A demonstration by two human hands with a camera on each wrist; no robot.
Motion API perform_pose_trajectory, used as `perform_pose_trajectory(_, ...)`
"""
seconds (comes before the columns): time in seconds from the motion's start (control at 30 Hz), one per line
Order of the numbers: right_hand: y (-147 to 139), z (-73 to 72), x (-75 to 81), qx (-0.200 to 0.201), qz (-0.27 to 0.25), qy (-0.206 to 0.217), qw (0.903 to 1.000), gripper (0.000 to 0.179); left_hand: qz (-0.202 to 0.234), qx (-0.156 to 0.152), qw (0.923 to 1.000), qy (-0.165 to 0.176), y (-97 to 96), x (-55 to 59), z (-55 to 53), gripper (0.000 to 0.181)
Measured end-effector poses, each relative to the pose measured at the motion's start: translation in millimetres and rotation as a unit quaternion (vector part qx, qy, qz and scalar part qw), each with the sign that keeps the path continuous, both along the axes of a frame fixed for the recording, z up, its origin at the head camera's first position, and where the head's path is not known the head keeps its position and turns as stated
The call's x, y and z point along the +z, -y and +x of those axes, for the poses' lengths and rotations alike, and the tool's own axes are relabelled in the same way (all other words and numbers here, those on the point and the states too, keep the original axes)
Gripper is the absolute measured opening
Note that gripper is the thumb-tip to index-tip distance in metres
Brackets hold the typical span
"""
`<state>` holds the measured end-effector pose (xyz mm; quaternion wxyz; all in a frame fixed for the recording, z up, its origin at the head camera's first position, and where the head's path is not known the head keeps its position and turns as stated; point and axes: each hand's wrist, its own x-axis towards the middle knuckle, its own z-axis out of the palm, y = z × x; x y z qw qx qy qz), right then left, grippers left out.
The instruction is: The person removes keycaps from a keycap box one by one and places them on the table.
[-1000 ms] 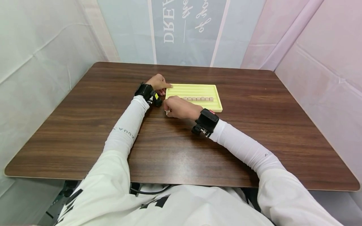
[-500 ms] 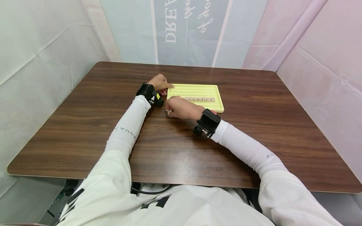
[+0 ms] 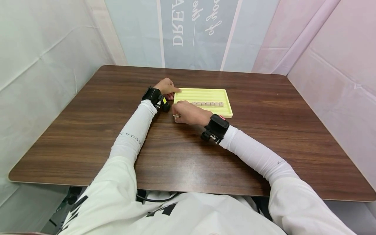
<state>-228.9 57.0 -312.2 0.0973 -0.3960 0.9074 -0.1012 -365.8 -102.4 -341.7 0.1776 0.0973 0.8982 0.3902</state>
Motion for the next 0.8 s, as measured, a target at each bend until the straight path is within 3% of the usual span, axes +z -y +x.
perform_pose_trajectory(0.33,-2.6,-0.3,3.8,-0.007,0.007,0.014,0.9999,0.028,0.016,-0.005,0.9999,0.001,-1.5,3.3,1.6,0.035)
perform_pose_trajectory(0.63,-13.1,2.1,20.9,-0.045,0.021,0.005,0.9988,0.036,-0.005,-0.003,1.0,0.001,-1.9,0.5,-2.3,0.033)
perform_pose_trajectory(0.8,-21.8,2.6,27.8,-0.056,0.035,-0.004,0.9978,0.035,0.0,-0.003,1.0,0.003,-1.3,2.9,1.5,0.033)
